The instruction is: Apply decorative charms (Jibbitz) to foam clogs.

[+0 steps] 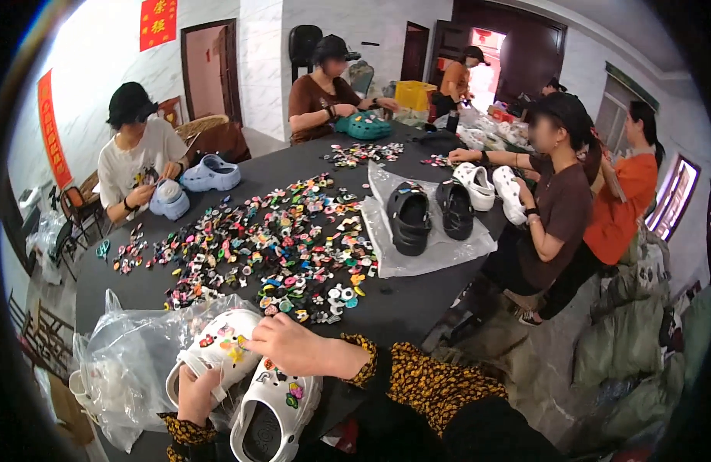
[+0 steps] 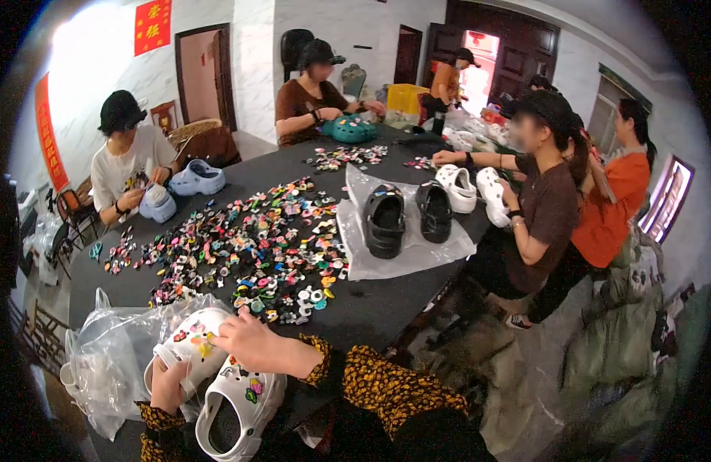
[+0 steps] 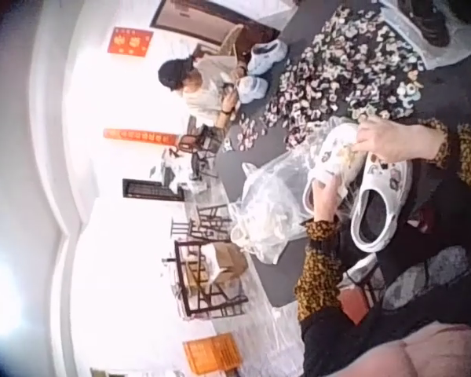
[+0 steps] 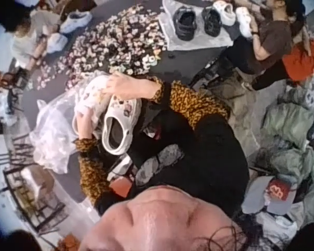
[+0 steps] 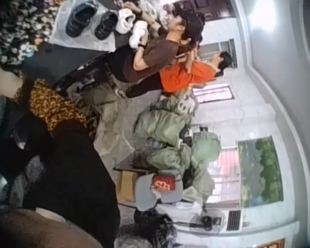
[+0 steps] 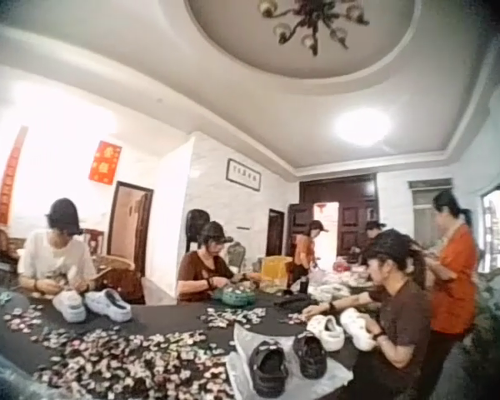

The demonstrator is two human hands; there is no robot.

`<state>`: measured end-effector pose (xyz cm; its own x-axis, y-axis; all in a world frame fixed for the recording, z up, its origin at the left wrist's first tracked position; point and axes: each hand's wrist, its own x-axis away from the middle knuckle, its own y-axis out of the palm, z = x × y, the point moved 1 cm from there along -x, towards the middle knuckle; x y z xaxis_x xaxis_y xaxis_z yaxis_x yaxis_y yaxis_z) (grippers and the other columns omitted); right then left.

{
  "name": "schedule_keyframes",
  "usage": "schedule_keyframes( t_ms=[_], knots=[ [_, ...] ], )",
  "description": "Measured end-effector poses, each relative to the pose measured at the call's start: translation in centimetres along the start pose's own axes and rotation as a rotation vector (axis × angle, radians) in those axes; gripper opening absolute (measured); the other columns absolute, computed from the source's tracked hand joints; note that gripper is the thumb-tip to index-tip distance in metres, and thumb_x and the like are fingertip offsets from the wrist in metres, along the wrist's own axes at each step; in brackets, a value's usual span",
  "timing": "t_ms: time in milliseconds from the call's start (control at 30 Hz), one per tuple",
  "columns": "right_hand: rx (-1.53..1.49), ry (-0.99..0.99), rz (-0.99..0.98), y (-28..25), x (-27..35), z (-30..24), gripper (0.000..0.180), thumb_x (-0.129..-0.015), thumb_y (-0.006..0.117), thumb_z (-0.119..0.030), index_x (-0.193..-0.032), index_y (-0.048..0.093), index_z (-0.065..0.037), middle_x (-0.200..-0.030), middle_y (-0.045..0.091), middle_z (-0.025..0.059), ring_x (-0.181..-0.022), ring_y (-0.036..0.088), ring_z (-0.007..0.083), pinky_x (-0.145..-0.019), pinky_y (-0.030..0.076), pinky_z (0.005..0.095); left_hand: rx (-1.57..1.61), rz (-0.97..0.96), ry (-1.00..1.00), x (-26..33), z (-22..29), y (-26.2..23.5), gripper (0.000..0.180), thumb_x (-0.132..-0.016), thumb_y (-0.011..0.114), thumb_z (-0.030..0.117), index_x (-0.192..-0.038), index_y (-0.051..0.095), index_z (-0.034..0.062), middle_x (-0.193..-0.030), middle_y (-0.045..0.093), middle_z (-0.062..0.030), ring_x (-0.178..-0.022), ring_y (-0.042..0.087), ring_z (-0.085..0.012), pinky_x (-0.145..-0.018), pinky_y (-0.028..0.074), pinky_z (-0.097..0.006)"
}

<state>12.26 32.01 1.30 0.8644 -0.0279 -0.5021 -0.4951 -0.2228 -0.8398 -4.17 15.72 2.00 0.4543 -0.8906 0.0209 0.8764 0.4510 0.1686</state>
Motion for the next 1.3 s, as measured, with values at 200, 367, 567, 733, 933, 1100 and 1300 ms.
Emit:
schedule_keyframes(
  t_ms=[200, 367, 567, 733, 933, 1100, 1300],
  knots=[
    [-0.098, 0.064, 0.100, -1.5, 2.2, -2.2, 0.036, -0.075, 0.061, -0.004, -0.111, 0.061, -0.002, -0.108, 0.055, 0.0097, -0.105, 0.052, 0.0274, -0.091, 0.039, 0.0396, -0.131, 0.122, 0.068, 0.5, 0.1, -1.0, 0.027, -0.077, 0.056, 0.002, -0.101, 0.064, -0.0066, -0.092, 0.066, -0.0056, -0.078, 0.061, -0.0109, -0.069, 0.048, -0.026],
    [-0.118, 0.154, 0.198, -1.5, 4.9, -2.1, 0.038, -0.076, 0.062, -0.003, -0.114, 0.061, 0.000, -0.113, 0.056, 0.0163, -0.103, 0.055, 0.0330, -0.090, 0.044, 0.0413, -0.381, 0.054, 0.035, 0.3, 0.5, -1.5, 0.023, -0.085, 0.061, 0.018, -0.095, 0.067, -0.0024, -0.077, 0.065, -0.0020, -0.068, 0.058, -0.0085, -0.060, 0.046, -0.026],
    [-0.359, 0.367, 0.194, -0.6, 7.1, -1.9, 0.033, -0.089, 0.056, -0.011, -0.118, 0.057, 0.005, -0.118, 0.055, 0.0209, -0.110, 0.055, 0.0343, -0.095, 0.043, 0.0374, -0.588, -0.179, 0.085, 1.3, 2.1, -0.3, 0.039, -0.091, 0.062, 0.030, -0.108, 0.062, -0.0053, -0.092, 0.068, -0.0122, -0.086, 0.063, -0.0183, -0.077, 0.051, -0.032],
    [-0.561, 0.565, 0.289, 2.7, 9.3, -1.1, 0.040, -0.096, 0.053, -0.023, -0.123, 0.054, 0.007, -0.121, 0.057, 0.0185, -0.111, 0.056, 0.0274, -0.096, 0.043, 0.0357, -0.801, -0.419, 0.197, 4.2, 3.0, -1.9, 0.077, -0.082, 0.068, 0.048, -0.131, 0.044, -0.0060, -0.129, 0.050, -0.0250, -0.122, 0.048, -0.0346, -0.102, 0.036, -0.041],
    [-0.510, 0.536, 0.337, 1.2, 9.6, -0.5, 0.034, -0.093, 0.053, -0.014, -0.120, 0.055, 0.007, -0.117, 0.058, 0.0198, -0.107, 0.058, 0.0294, -0.092, 0.045, 0.0345, -1.181, -0.491, 0.231, 4.6, 1.7, 1.0, 0.099, -0.073, 0.072, 0.057, -0.139, 0.032, -0.0045, -0.135, 0.041, -0.0294, -0.129, 0.037, -0.0411, -0.105, 0.029, -0.049],
    [-0.587, 0.565, 0.392, 2.6, 9.5, -0.5, 0.030, -0.090, 0.057, -0.009, -0.117, 0.055, 0.005, -0.112, 0.059, 0.0194, -0.102, 0.059, 0.0307, -0.087, 0.048, 0.0358, -1.203, -0.160, 0.348, 3.6, 1.4, 2.9, 0.055, -0.069, 0.076, 0.018, -0.116, 0.057, -0.0007, -0.112, 0.059, -0.0225, -0.109, 0.051, -0.0435, -0.094, 0.039, -0.047],
    [-0.503, 0.463, 0.453, 2.4, 9.7, -0.6, 0.033, -0.093, 0.057, -0.012, -0.123, 0.054, 0.001, -0.116, 0.058, 0.0177, -0.105, 0.059, 0.0301, -0.086, 0.049, 0.0341, -1.194, -0.146, 0.445, 3.5, 1.3, 3.7, 0.046, -0.070, 0.065, 0.003, -0.116, 0.062, 0.0023, -0.122, 0.058, -0.0215, -0.115, 0.048, -0.0435, -0.101, 0.036, -0.048]
  ],
)
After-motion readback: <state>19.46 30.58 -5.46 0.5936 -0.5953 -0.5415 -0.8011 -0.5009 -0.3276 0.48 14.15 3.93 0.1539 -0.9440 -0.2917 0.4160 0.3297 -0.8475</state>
